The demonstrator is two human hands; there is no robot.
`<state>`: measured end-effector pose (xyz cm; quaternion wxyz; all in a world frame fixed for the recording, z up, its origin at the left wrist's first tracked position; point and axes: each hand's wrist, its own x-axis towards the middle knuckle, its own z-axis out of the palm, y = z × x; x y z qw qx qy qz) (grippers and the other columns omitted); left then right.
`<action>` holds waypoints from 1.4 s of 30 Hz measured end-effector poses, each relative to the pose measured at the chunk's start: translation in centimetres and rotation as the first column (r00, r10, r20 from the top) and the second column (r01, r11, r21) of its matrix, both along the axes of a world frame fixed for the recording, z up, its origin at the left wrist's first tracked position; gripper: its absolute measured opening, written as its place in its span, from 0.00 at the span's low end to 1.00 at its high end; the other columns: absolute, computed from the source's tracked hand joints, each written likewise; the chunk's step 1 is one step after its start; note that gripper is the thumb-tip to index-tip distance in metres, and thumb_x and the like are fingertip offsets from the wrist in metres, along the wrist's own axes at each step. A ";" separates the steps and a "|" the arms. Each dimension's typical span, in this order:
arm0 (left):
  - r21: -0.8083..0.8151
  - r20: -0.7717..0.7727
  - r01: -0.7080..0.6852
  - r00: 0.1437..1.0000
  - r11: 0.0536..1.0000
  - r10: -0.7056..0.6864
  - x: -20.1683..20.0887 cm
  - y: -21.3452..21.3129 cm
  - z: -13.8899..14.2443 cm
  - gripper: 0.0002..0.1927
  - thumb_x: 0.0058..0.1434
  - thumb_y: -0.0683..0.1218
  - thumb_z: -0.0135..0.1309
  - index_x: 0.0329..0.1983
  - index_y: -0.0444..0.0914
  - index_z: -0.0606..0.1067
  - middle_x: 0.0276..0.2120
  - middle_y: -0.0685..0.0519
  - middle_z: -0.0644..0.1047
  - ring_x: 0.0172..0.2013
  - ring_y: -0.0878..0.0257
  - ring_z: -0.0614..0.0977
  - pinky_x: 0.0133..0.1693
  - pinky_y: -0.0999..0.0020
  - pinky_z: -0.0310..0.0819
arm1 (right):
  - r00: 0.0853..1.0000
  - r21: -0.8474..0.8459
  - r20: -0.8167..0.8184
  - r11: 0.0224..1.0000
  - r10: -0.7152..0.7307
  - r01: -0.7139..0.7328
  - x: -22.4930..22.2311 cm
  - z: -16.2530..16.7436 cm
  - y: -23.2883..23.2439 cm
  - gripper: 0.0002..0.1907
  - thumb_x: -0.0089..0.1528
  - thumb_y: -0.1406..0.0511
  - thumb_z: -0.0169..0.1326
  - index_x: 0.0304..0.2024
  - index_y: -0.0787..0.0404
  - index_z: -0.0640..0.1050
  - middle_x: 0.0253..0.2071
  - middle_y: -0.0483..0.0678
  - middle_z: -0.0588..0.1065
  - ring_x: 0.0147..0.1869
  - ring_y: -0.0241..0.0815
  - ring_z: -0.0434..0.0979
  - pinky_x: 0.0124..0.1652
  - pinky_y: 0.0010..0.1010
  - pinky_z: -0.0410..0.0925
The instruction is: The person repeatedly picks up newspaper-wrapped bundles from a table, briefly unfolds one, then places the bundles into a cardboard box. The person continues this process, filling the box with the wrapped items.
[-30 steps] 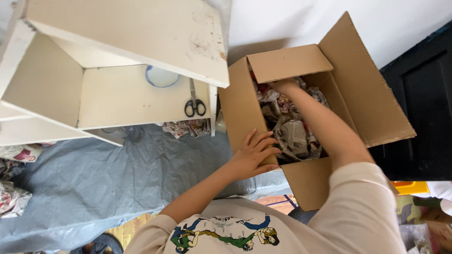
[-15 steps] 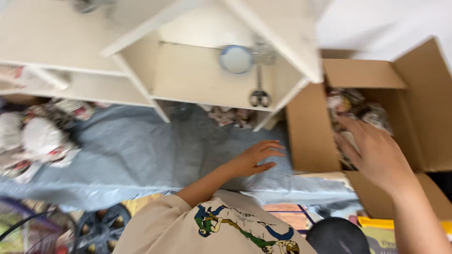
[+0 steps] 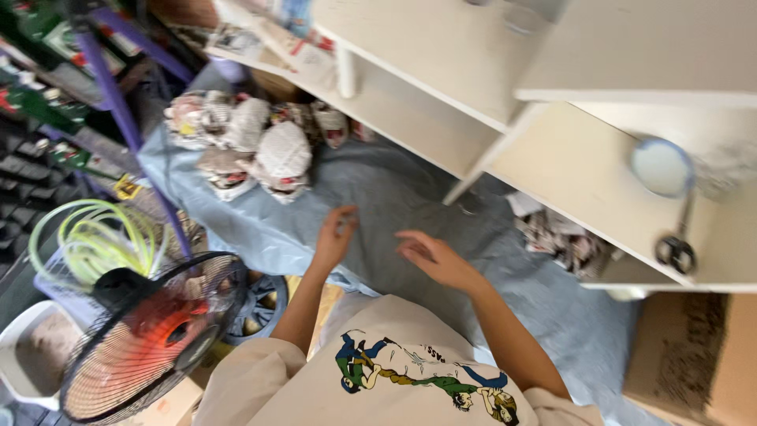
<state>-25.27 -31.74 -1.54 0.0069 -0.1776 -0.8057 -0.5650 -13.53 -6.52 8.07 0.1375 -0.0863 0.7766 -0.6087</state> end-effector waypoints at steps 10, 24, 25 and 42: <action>0.227 0.205 -0.450 0.889 0.864 0.410 -13.3 -11.3 1.9 0.22 0.71 0.49 0.50 0.62 0.31 0.70 0.56 0.45 0.76 0.56 0.57 0.77 0.58 0.62 0.69 | 0.876 -0.108 0.412 0.941 -0.252 0.322 -25.3 -8.2 -17.6 0.42 0.62 0.48 0.57 0.71 0.54 0.56 0.66 0.53 0.68 0.67 0.48 0.71 0.52 0.45 0.73; -0.079 0.134 -0.507 0.848 0.858 0.514 -16.3 -11.5 3.6 0.20 0.64 0.49 0.60 0.54 0.33 0.75 0.41 0.46 0.80 0.43 0.54 0.82 0.49 0.62 0.76 | 0.803 -0.047 0.454 0.889 -0.387 0.456 -30.8 -7.3 -21.6 0.44 0.55 0.48 0.66 0.63 0.60 0.59 0.61 0.57 0.71 0.64 0.52 0.74 0.57 0.52 0.70; -0.133 0.004 -0.569 0.818 0.811 0.575 -16.2 -11.7 4.3 0.21 0.63 0.48 0.61 0.56 0.33 0.73 0.45 0.45 0.78 0.47 0.52 0.80 0.52 0.59 0.73 | 0.814 -0.043 0.445 0.899 -0.373 0.435 -30.8 -7.4 -21.4 0.44 0.56 0.48 0.66 0.63 0.61 0.59 0.61 0.57 0.71 0.64 0.52 0.73 0.57 0.51 0.70; -0.806 -0.193 -0.349 0.918 0.478 0.345 -26.8 -10.5 8.3 0.26 0.58 0.58 0.60 0.52 0.35 0.76 0.53 0.44 0.77 0.57 0.45 0.75 0.50 0.48 0.74 | 0.824 -0.136 0.360 0.849 -0.438 0.511 -30.0 -8.4 -21.2 0.27 0.57 0.59 0.69 0.52 0.66 0.76 0.47 0.50 0.79 0.49 0.41 0.79 0.48 0.34 0.71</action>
